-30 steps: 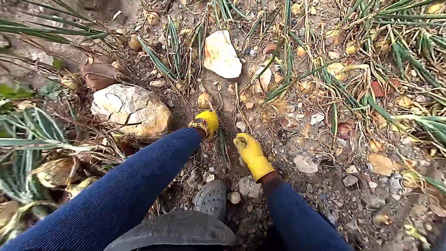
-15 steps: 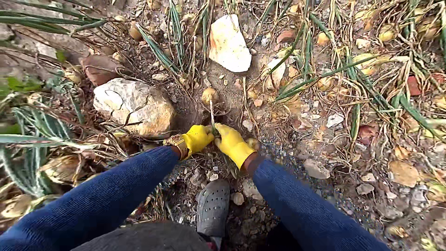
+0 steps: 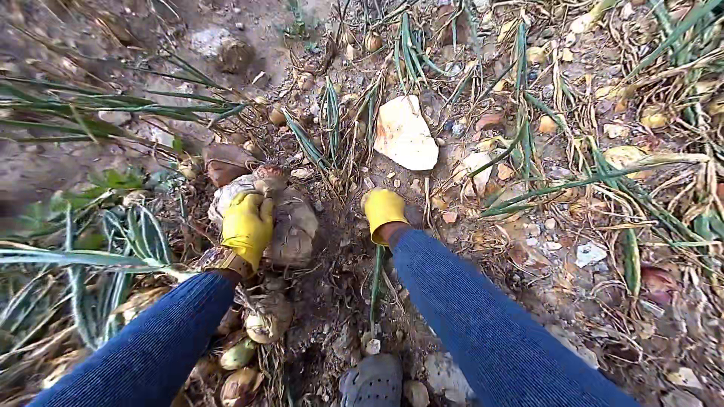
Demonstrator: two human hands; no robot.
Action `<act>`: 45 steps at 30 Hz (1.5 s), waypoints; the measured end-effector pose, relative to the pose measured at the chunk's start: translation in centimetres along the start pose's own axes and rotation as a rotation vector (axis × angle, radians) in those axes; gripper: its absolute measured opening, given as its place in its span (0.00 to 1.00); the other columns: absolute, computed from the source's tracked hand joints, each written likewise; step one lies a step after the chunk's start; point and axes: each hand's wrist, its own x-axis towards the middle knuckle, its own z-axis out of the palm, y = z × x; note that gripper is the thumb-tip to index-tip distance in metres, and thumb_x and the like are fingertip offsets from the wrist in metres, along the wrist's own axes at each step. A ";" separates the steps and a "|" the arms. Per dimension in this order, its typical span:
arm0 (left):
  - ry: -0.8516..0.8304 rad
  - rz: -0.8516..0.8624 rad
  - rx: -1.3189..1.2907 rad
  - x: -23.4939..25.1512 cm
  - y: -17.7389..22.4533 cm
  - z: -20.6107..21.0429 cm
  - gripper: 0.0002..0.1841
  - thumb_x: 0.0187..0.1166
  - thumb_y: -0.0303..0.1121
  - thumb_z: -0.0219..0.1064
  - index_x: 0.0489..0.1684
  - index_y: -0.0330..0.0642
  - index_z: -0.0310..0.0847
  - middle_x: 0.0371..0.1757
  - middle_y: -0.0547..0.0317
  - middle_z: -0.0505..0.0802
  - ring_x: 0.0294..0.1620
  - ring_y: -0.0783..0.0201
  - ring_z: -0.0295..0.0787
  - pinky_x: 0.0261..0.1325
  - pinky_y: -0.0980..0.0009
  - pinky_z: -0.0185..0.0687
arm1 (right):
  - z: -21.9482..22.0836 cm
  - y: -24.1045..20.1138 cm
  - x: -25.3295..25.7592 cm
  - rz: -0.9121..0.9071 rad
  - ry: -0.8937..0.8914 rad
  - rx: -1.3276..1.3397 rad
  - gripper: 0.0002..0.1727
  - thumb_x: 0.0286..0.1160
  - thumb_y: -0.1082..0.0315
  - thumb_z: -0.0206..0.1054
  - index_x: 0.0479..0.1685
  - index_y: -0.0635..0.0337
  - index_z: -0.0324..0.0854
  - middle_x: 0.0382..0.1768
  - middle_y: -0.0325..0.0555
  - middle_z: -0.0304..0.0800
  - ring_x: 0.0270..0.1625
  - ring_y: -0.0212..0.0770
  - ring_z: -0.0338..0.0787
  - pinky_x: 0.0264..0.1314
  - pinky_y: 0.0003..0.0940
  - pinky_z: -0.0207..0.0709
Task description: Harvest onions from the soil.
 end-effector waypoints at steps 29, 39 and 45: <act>0.267 -0.031 -0.101 3.9 -1.7 4.7 0.18 0.87 0.41 0.55 0.38 0.38 0.86 0.61 0.47 0.92 0.82 0.47 0.76 0.90 0.38 0.50 | -1.0 -12.5 11.4 -0.311 -0.201 -0.409 0.22 0.77 0.50 0.68 0.40 0.63 0.89 0.41 0.61 0.93 0.47 0.65 0.93 0.42 0.70 0.82; 0.278 -0.034 -0.083 3.8 -1.8 5.1 0.19 0.85 0.41 0.53 0.38 0.37 0.86 0.62 0.46 0.91 0.82 0.46 0.75 0.90 0.38 0.50 | -1.4 -9.7 8.8 -0.446 -0.386 -0.290 0.20 0.83 0.52 0.60 0.44 0.59 0.89 0.42 0.56 0.94 0.50 0.59 0.94 0.50 0.65 0.86; 0.282 -0.034 -0.107 3.7 -1.7 4.8 0.19 0.85 0.40 0.52 0.37 0.36 0.86 0.61 0.45 0.92 0.82 0.44 0.75 0.90 0.36 0.49 | -7.5 -9.1 8.0 -0.249 -0.328 -0.147 0.34 0.86 0.33 0.52 0.50 0.54 0.88 0.44 0.56 0.94 0.51 0.59 0.94 0.53 0.67 0.84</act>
